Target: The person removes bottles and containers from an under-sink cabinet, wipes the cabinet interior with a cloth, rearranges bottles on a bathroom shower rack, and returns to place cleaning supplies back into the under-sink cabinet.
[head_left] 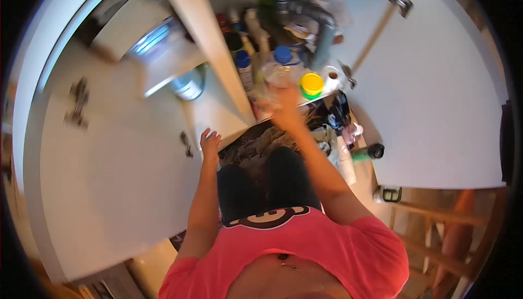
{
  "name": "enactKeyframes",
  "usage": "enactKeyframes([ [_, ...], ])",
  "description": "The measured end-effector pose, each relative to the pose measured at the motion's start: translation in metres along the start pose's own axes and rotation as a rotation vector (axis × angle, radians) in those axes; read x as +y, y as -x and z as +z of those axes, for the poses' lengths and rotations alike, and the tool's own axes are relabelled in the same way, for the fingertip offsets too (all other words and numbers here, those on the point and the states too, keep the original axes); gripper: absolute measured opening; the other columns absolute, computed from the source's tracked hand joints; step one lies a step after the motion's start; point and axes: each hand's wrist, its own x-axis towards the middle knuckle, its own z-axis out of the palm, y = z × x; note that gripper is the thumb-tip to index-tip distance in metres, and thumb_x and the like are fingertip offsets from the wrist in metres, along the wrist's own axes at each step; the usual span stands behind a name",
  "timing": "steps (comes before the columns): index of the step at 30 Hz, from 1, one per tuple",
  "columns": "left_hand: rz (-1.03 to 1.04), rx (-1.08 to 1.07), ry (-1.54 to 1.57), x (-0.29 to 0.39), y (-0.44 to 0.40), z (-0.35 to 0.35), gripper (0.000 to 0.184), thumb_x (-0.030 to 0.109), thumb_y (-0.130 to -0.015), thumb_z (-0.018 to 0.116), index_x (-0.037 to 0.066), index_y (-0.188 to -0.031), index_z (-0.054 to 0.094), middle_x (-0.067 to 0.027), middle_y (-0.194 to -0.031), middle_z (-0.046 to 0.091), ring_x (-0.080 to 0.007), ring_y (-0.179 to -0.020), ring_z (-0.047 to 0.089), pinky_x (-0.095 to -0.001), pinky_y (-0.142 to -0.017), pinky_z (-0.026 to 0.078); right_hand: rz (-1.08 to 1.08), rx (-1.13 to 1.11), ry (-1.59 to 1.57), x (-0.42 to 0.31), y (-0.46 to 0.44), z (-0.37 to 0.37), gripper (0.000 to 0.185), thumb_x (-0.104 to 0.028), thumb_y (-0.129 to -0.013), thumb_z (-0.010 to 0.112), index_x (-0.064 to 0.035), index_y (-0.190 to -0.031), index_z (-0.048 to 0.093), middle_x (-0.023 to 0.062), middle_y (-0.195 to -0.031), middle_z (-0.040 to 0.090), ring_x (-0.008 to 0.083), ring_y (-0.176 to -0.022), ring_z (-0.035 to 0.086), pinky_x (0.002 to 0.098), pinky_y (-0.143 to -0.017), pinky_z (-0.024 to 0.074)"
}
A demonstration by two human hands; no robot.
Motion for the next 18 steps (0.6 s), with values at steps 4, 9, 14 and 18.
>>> enactKeyframes([
  [4, 0.107, -0.001, -0.048, 0.007, 0.013, -0.028, 0.04, 0.013, -0.084, 0.056, 0.006, -0.121, 0.044, -0.0095, -0.103, 0.054, -0.0177, -0.085, 0.056, -0.0295, -0.071, 0.046, 0.494, -0.02, 0.935, 0.091, 0.076, -0.147, 0.057, -0.032, -0.073, 0.067, -0.0136, -0.123, 0.048, 0.0216, -0.13, 0.04, 0.0364, -0.117, 0.04, 0.0504, -0.092, 0.0326],
  [9, 0.064, -0.036, -0.047, -0.016, 0.006, -0.027, 0.042, 0.013, -0.084, 0.057, 0.004, -0.123, 0.043, -0.0116, -0.105, 0.053, -0.0179, -0.084, 0.055, -0.03, -0.073, 0.046, 0.795, 0.104, 1.076, 0.155, 0.15, -0.258, 0.069, -0.033, -0.066, 0.072, -0.0145, -0.126, 0.043, 0.0154, -0.125, 0.043, 0.0353, -0.108, 0.047, 0.0472, -0.086, 0.0412],
  [14, -0.017, -0.25, -0.104, -0.018, 0.034, 0.02, 0.04, 0.016, -0.086, 0.053, 0.003, -0.123, 0.043, -0.0142, -0.111, 0.052, -0.0204, -0.092, 0.056, -0.0308, -0.077, 0.046, 1.046, -0.1, 0.969, 0.15, 0.167, -0.247, 0.07, -0.03, -0.063, 0.073, -0.0126, -0.123, 0.043, 0.0164, -0.12, 0.043, 0.0396, -0.102, 0.049, 0.0479, -0.084, 0.0438],
  [18, -0.004, -0.362, -0.196, -0.005, 0.049, 0.014, 0.038, 0.018, -0.088, 0.051, 0.005, -0.122, 0.044, -0.0153, -0.116, 0.052, -0.0235, -0.101, 0.056, -0.0326, -0.083, 0.046, 1.05, -0.05, 0.966, 0.155, 0.184, -0.239, 0.073, -0.026, -0.061, 0.074, -0.0146, -0.126, 0.041, 0.0194, -0.124, 0.037, 0.0432, -0.104, 0.046, 0.0487, -0.087, 0.0427],
])
